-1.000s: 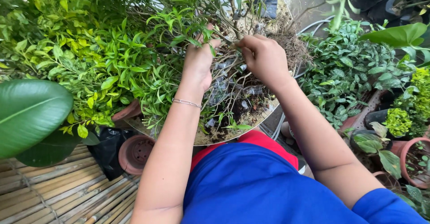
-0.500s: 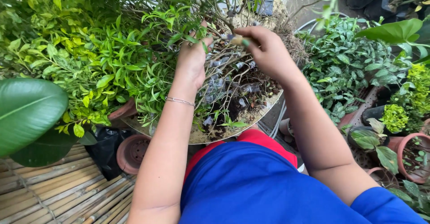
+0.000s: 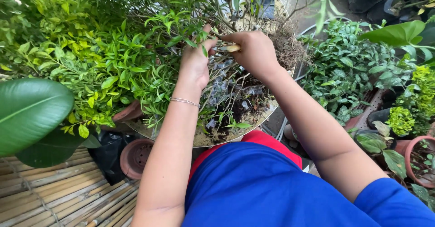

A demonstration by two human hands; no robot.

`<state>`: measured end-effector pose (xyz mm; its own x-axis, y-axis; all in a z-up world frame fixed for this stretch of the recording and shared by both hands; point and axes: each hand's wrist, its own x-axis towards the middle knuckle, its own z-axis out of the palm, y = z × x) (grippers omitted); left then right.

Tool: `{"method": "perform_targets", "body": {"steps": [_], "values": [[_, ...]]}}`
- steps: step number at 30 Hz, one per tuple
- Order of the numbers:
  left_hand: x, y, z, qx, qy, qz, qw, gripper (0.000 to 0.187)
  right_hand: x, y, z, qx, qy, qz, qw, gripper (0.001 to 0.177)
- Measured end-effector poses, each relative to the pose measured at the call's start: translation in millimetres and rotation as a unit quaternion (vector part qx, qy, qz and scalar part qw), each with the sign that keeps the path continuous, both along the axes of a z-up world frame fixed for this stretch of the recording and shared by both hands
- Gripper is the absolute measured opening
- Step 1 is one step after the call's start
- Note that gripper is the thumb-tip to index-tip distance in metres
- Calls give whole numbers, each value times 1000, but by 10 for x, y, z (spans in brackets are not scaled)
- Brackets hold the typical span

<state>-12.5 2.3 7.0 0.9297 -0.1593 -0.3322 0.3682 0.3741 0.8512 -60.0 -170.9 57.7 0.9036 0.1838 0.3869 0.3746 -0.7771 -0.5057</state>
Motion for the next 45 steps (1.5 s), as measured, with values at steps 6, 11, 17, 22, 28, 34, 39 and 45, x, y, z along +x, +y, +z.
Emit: {"method": "perform_targets", "body": {"steps": [6,11,17,22,28,34,39,45], "values": [[-13,39,-5,10,1,2,1000,60,133,28,4,-41,27,-15,999,38],[-38,29,60,18,14,-1,1000,58,117,51,-37,-39,-14,-20,999,24],[4,52,-107,-15,5,-7,1000,60,166,7,-132,-79,-28,-21,996,20],[-22,64,60,9,8,-20,1000,60,89,-27,-170,-61,-120,15,991,8],[5,73,-32,15,14,-26,999,61,18,-94,-214,-105,-221,43,969,13],[25,47,11,30,28,-11,999,54,7,-225,-321,-61,-243,36,968,12],[66,141,-100,-12,52,-4,999,56,-185,-237,-34,1,-239,46,970,13],[-76,39,56,46,5,-13,999,56,-526,-460,246,59,-92,47,993,13]]}}
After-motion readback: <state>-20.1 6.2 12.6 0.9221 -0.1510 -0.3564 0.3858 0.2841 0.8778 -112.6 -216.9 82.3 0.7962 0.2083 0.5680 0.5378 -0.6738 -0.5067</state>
